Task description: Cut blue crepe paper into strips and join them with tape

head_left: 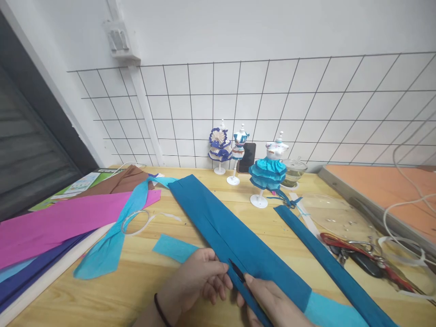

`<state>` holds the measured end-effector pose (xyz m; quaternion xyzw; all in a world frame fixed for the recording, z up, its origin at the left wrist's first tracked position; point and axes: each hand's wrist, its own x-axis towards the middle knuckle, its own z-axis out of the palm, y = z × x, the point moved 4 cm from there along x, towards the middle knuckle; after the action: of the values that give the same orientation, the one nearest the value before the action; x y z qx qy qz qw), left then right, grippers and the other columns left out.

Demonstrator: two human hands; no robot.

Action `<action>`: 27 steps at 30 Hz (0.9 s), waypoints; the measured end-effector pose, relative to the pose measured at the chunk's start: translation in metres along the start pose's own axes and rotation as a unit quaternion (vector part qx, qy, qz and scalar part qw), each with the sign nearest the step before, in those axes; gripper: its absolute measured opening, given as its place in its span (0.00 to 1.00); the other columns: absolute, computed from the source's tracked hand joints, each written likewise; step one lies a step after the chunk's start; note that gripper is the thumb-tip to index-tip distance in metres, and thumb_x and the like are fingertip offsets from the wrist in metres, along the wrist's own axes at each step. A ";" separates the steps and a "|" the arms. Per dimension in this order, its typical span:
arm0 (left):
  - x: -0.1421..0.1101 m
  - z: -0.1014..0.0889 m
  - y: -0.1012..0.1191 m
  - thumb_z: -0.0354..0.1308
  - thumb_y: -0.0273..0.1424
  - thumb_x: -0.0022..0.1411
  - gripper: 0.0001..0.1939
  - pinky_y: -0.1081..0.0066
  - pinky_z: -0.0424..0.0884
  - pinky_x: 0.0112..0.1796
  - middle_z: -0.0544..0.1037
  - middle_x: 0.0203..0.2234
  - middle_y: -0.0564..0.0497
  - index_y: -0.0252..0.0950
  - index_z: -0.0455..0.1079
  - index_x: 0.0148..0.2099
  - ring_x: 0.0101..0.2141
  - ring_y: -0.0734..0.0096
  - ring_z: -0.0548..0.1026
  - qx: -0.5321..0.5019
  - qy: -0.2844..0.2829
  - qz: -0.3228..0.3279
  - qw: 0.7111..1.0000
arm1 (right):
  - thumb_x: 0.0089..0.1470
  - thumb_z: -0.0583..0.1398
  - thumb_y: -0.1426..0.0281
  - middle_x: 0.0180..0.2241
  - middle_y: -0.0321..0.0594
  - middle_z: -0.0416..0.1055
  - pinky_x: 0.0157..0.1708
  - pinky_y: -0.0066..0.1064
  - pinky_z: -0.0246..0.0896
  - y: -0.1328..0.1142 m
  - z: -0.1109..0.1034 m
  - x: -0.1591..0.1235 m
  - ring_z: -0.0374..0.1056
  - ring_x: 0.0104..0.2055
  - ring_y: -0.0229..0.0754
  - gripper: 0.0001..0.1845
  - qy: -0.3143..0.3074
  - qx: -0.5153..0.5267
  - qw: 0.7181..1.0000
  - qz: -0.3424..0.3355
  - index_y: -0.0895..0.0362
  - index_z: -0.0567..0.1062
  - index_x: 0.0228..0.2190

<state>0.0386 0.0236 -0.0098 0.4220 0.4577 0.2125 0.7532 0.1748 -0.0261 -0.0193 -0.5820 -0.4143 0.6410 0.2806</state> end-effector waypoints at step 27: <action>-0.002 0.002 0.005 0.59 0.37 0.42 0.14 0.82 0.58 0.13 0.76 0.21 0.46 0.32 0.61 0.26 0.14 0.81 0.67 -0.016 -0.006 -0.012 1.000 | 0.44 0.46 0.39 0.13 0.32 0.58 0.20 0.25 0.52 -0.038 0.008 -0.003 0.56 0.18 0.35 0.32 -0.029 -0.095 0.992 -0.076 0.55 0.62 0.16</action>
<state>0.0399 0.0240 -0.0040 0.4060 0.4545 0.2082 0.7650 0.1625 -0.0110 0.0144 -0.5542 -0.5240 0.5922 0.2599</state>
